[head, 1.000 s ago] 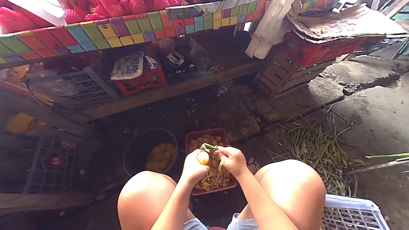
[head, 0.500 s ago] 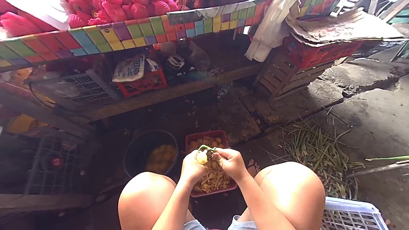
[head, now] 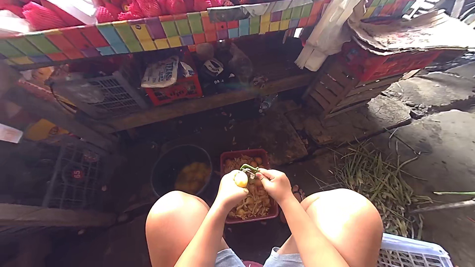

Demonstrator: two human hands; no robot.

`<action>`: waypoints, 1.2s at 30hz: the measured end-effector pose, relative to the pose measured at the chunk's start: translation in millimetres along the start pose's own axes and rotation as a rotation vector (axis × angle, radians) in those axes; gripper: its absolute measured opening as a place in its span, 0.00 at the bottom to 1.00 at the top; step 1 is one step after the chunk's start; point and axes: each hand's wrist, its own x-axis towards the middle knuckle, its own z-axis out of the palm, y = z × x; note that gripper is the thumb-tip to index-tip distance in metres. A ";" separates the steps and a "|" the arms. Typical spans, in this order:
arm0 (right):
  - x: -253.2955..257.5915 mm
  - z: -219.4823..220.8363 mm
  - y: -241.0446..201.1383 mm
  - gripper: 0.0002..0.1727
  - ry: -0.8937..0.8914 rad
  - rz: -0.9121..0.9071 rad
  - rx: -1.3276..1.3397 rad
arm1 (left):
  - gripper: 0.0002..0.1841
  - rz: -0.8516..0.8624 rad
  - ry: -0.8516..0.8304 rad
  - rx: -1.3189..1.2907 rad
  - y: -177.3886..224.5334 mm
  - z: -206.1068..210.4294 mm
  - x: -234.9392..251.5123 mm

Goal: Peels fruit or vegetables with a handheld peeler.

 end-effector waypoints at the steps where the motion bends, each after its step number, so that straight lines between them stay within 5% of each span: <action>1: 2.0 1.0 1.3 0.15 0.017 0.040 0.071 | 0.24 -0.008 0.002 0.003 -0.4 -1.2 0.5; 4: -0.5 5.0 -8.1 0.13 0.037 -0.020 0.275 | 0.21 -0.046 0.019 0.052 -1.0 -2.7 5.6; 7: -6.3 7.0 -10.4 0.14 0.012 -0.121 0.122 | 0.20 -0.010 0.012 0.087 -1.9 -0.9 4.0; 12: 3.6 1.3 -2.8 0.15 0.014 0.065 0.086 | 0.23 -0.027 -0.020 0.034 1.1 -3.1 -0.1; 15: -2.0 6.6 -13.0 0.14 0.025 -0.079 0.194 | 0.22 -0.027 0.023 0.075 -2.0 -1.6 5.2; 18: -3.6 6.3 -12.7 0.15 0.020 -0.167 0.021 | 0.21 -0.018 0.029 0.159 -3.0 1.6 5.8; 22: 5.3 1.1 -6.5 0.17 -0.034 0.009 -0.186 | 0.22 -0.040 -0.002 0.145 -0.2 0.2 3.5; 30: 10.4 -0.7 -20.6 0.22 -0.175 0.351 0.037 | 0.25 -0.050 -0.002 0.208 0.2 -2.7 8.8; 36: 2.3 13.5 -26.0 0.32 -0.222 0.367 0.175 | 0.23 0.008 -0.122 0.319 -5.4 14.3 9.5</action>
